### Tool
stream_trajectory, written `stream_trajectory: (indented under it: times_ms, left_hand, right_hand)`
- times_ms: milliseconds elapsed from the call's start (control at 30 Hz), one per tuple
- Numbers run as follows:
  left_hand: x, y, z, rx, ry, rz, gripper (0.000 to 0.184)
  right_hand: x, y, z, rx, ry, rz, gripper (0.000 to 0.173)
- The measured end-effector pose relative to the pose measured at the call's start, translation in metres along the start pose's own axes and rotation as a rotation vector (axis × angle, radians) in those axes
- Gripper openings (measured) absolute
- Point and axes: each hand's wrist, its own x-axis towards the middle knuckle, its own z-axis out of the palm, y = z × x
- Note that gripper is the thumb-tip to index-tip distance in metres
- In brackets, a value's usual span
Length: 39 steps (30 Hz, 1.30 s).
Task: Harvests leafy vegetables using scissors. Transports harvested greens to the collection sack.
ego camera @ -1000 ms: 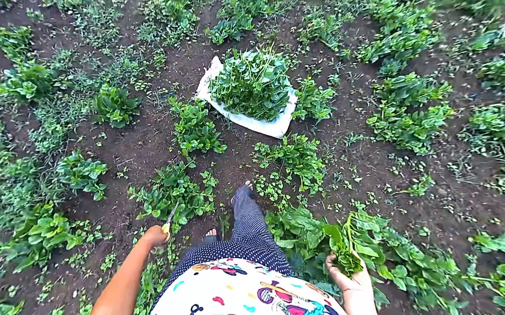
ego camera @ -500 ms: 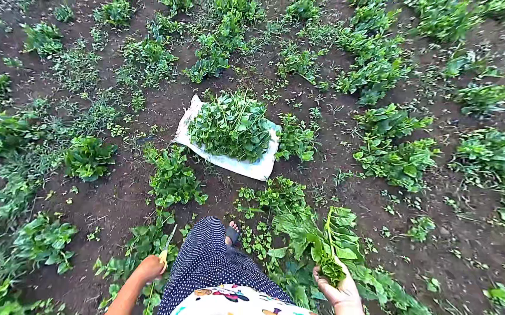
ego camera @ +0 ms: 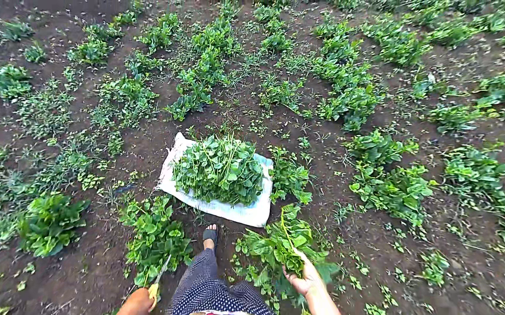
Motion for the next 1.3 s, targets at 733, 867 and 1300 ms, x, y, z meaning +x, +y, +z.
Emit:
stream_trajectory:
  times_ms: [733,867,1300]
  left_hand:
    - [0.211,0.391,-0.275,-0.450,0.517,0.562,0.069]
    - [0.277,0.416,-0.252,-0.640,0.594,0.631,0.074]
    - [0.278,0.492,-0.274,-0.206,0.890,0.894,0.079]
  right_hand:
    - [0.295,0.057,0.400,-0.125,-0.490,-0.219,0.027]
    - [0.319,0.081,0.382,-0.139,-0.552,-0.281,0.035]
    - [0.315,-0.012,0.291,-1.009,-0.335,-0.359,0.052]
